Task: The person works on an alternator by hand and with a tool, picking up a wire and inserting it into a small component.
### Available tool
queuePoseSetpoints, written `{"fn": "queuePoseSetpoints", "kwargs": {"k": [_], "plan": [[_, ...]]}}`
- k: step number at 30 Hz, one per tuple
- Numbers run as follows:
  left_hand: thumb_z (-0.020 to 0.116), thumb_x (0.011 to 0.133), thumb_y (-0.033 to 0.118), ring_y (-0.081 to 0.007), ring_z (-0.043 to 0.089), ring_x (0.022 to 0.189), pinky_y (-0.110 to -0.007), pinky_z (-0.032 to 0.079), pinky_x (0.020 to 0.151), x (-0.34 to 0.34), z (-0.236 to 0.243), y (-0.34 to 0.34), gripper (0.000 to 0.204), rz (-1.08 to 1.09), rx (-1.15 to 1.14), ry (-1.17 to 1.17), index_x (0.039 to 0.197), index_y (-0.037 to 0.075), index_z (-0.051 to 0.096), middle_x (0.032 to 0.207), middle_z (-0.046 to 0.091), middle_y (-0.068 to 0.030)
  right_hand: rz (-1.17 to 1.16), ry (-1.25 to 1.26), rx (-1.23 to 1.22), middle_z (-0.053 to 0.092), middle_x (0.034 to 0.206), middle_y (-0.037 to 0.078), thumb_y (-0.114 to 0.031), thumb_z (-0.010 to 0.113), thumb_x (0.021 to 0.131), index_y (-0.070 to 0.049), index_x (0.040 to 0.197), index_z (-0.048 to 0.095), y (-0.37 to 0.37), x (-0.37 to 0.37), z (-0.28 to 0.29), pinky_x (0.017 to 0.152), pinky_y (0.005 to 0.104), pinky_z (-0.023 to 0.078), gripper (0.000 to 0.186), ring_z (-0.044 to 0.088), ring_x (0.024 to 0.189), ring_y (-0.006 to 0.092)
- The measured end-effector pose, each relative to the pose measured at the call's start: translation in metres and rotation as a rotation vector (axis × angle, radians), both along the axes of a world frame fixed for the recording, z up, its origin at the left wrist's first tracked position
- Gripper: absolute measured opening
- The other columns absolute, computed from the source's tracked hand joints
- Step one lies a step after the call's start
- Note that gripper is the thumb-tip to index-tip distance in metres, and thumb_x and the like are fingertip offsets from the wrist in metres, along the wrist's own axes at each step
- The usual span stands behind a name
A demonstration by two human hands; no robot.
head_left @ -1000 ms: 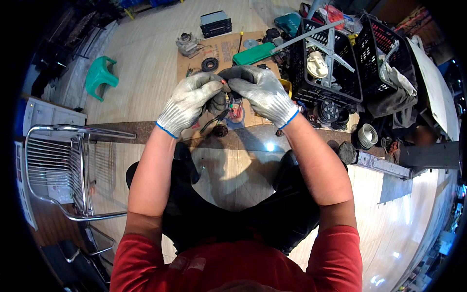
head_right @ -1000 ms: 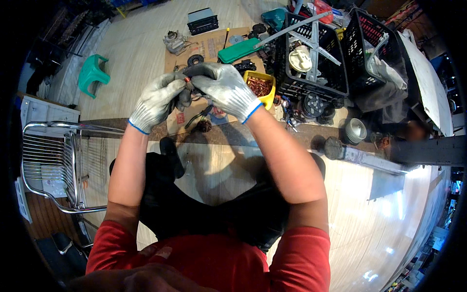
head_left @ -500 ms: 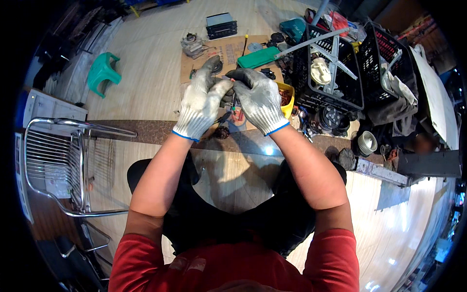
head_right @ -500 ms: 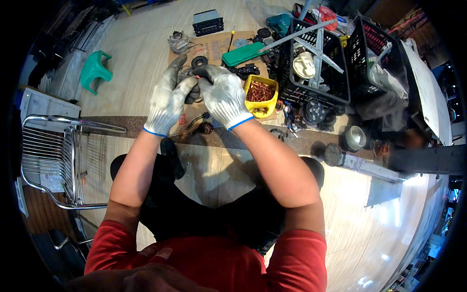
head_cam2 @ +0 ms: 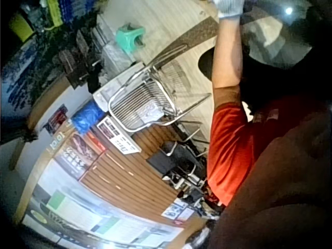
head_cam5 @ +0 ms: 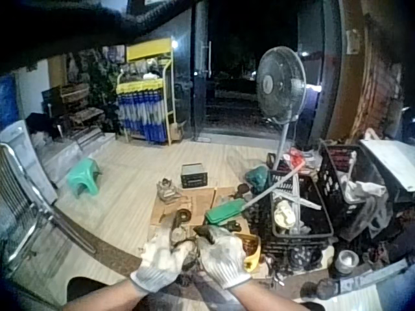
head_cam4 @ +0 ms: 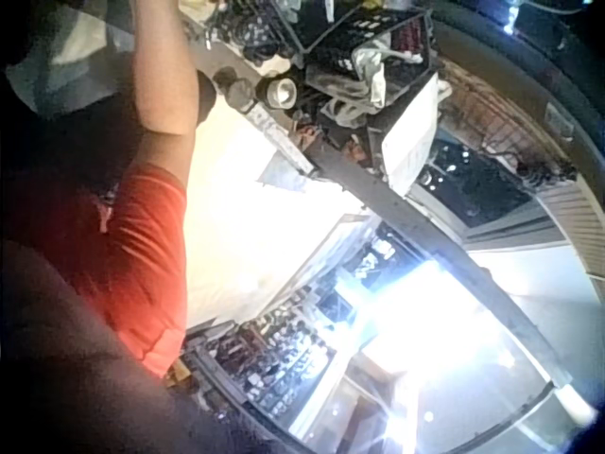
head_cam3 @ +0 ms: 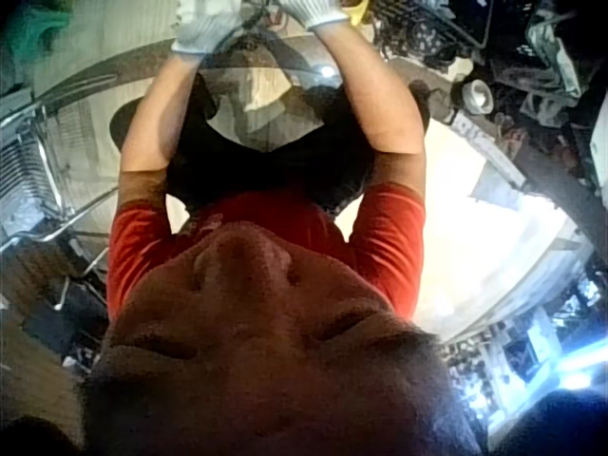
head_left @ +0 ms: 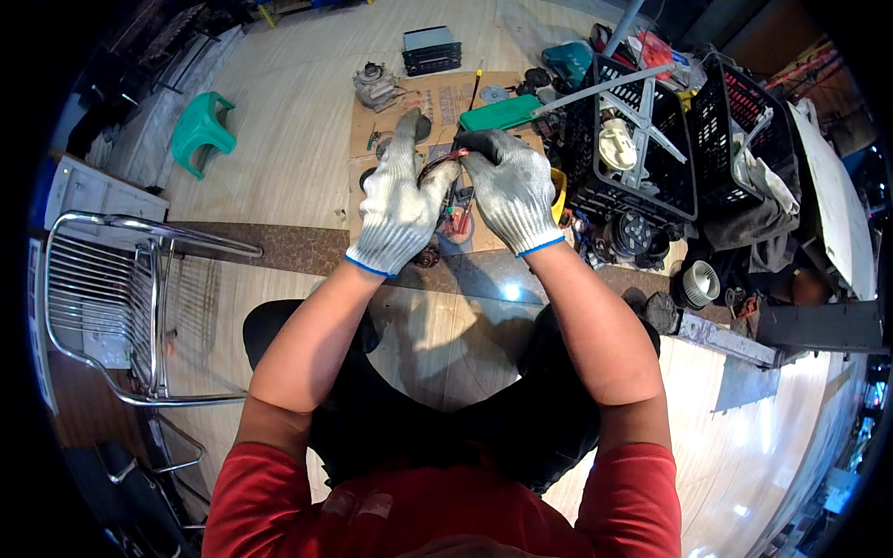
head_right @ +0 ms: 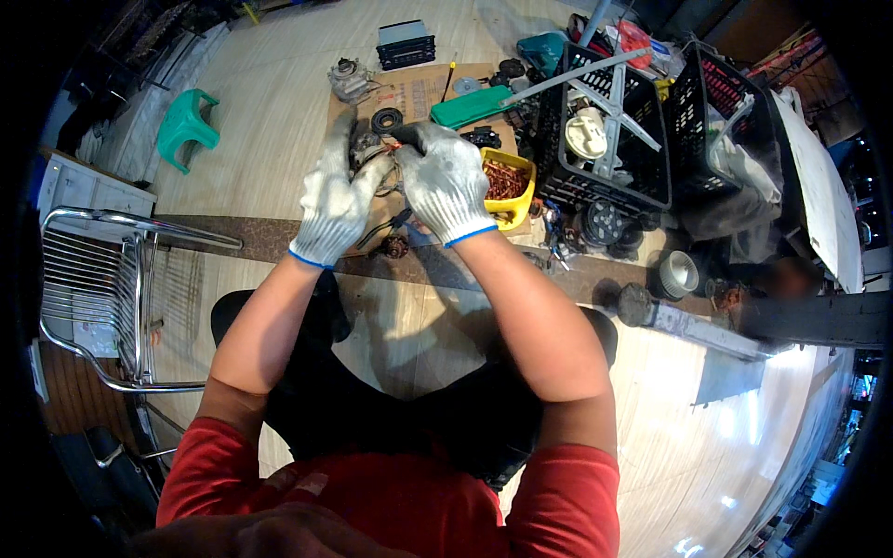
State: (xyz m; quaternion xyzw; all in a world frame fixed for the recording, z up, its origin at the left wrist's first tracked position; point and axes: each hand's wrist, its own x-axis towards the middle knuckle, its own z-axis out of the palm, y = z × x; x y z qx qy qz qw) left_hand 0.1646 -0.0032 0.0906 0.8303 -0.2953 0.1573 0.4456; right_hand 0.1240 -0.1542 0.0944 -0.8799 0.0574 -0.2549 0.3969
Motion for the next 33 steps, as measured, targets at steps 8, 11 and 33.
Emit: {"fn": "queuePoseSetpoints", "kwargs": {"k": [8, 11, 33], "plan": [[0.058, 0.092, 0.008, -0.0395, 0.063, 0.078, -0.043, 0.051, 0.069, 0.006, -0.015, 0.012, 0.019, -0.136, 0.29, -0.473, 0.106, -0.003, 0.063, 0.086, 0.064, -0.0248, 0.132, 0.159, 0.246, 0.068, 0.074, 0.019, -0.027, 0.062, 0.087, -0.001, 0.092, 0.07, 0.0, -0.005, 0.017, 0.061, 0.0399, 0.055, 0.027, 0.068, 0.064, 0.0332], [0.058, 0.09, 0.006, -0.0374, 0.063, 0.077, -0.043, 0.051, 0.065, 0.004, -0.004, 0.008, 0.017, -0.205, 0.223, -0.163, 0.103, -0.004, 0.063, 0.088, 0.063, -0.0236, 0.113, 0.134, 0.157, 0.066, 0.069, 0.019, -0.029, 0.063, 0.088, 0.0, 0.09, 0.07, -0.004, -0.008, 0.02, 0.054, 0.0371, 0.054, 0.029, 0.067, 0.054, 0.0302], [0.049, 0.101, 0.021, -0.0124, 0.059, 0.057, -0.028, 0.046, 0.051, 0.004, 0.014, 0.012, 0.021, -0.495, -0.269, 0.97, 0.099, 0.002, 0.056, 0.07, 0.06, -0.0052, 0.394, 0.37, 0.477, 0.07, 0.098, 0.008, -0.019, 0.061, 0.094, 0.003, 0.12, 0.064, -0.027, -0.01, 0.043, 0.074, 0.0252, 0.051, 0.034, 0.061, 0.085, 0.0085]]}}
